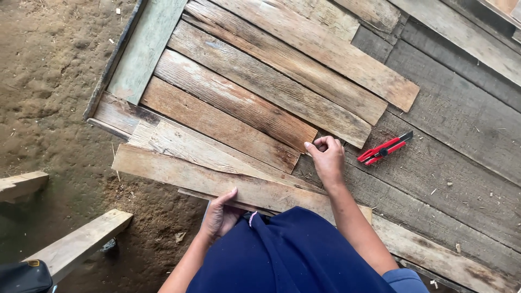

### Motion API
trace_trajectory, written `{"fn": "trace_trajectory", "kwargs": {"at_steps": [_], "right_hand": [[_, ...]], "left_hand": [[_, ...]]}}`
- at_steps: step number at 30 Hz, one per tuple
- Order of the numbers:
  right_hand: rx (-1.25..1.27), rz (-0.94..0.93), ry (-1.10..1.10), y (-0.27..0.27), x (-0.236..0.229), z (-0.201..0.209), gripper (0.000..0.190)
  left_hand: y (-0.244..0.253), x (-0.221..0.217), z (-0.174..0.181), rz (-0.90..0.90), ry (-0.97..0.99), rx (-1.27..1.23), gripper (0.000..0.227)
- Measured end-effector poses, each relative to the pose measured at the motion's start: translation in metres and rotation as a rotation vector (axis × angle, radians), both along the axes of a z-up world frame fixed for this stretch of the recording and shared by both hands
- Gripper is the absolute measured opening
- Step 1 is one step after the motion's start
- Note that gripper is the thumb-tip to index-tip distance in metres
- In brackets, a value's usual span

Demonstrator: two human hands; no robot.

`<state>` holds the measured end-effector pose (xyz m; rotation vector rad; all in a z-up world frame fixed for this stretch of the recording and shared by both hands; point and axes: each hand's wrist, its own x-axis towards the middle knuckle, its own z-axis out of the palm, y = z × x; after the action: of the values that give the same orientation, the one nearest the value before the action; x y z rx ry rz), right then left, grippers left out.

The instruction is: The person picks up wooden planks from a pile and places them one by one onto a wooden work surface, aligning them side by side. The person occasionally uses a red utility knife to scrape or adjust the edges of the planks while arranging them.

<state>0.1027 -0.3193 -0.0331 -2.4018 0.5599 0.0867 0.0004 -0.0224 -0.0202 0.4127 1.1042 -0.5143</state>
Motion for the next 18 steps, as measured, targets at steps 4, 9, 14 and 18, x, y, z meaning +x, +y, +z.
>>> {"fn": "trace_trajectory", "kwargs": {"at_steps": [4, 9, 14, 18], "right_hand": [[0.033, -0.042, 0.037, 0.003, 0.003, 0.003, 0.03], [0.045, -0.07, 0.046, 0.009, 0.003, 0.005, 0.028], [0.063, -0.102, 0.027, 0.01, 0.001, 0.0, 0.026], [0.075, -0.135, 0.014, 0.014, 0.001, 0.004, 0.025]], "left_hand": [[-0.001, 0.005, 0.005, -0.003, -0.015, -0.005, 0.093], [-0.001, -0.001, -0.008, -0.003, -0.018, -0.013, 0.093], [-0.001, 0.001, -0.003, -0.005, -0.011, -0.016, 0.092], [-0.001, 0.007, 0.012, -0.01, 0.005, -0.02, 0.09]]}}
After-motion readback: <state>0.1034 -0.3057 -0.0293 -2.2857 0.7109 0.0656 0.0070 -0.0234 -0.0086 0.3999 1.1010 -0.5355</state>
